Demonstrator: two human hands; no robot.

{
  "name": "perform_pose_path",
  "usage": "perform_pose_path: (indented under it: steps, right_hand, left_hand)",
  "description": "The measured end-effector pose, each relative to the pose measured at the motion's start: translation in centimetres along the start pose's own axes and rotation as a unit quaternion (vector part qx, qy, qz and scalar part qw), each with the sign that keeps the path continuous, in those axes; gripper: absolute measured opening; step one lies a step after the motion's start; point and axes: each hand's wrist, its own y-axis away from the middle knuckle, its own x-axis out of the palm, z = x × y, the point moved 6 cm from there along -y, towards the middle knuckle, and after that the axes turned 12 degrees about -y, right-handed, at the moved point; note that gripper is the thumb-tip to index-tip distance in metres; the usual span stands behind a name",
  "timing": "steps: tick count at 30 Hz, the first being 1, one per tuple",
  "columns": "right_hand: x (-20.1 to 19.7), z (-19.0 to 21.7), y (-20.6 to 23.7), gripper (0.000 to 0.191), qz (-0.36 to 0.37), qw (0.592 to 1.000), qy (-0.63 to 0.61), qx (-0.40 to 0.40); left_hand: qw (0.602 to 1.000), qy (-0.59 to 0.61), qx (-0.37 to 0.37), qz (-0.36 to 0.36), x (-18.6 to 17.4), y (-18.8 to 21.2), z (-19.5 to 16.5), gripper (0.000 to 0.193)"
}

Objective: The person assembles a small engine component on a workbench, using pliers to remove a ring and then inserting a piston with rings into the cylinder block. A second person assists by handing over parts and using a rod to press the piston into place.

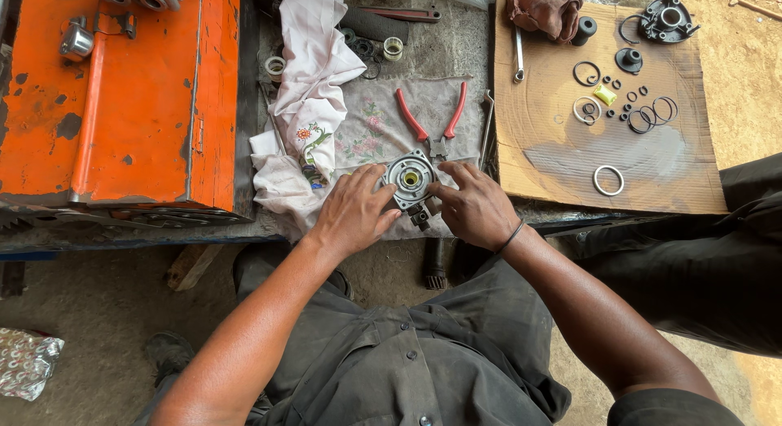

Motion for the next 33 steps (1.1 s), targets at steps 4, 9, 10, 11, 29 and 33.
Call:
perform_pose_path:
  steps: [4, 9, 10, 11, 29, 33]
  right_hand:
    - [0.3, 0.1, 0.2, 0.028, -0.010, 0.999, -0.034, 0.011]
    - [0.7, 0.6, 0.4, 0.027, -0.038, 0.998, -0.048, 0.004]
    - [0.8, 0.7, 0.3, 0.026, -0.041, 0.998, -0.047, 0.006]
    - [1.0, 0.8, 0.2, 0.027, -0.039, 0.998, -0.041, 0.006]
    - [2.8, 1.0, -1.0, 0.035, -0.001, 0.995, -0.063, 0.080]
    - [3.4, 0.8, -1.0, 0.033, -0.012, 0.990, -0.112, 0.081]
  left_hand:
    - [1.000, -0.014, 0.007, -0.006, 0.3, 0.3, -0.6, 0.047]
    - [1.000, -0.007, 0.004, -0.005, 0.5, 0.6, -0.9, 0.047]
    - [1.000, -0.007, 0.004, -0.004, 0.5, 0.6, -0.9, 0.047]
    - [1.000, -0.008, 0.004, -0.003, 0.5, 0.6, -0.9, 0.048]
    - [1.000, 0.003, 0.003, 0.006, 0.2, 0.1, -1.7, 0.047]
    - [0.999, 0.040, -0.012, 0.005, 0.5, 0.1, -1.2, 0.042]
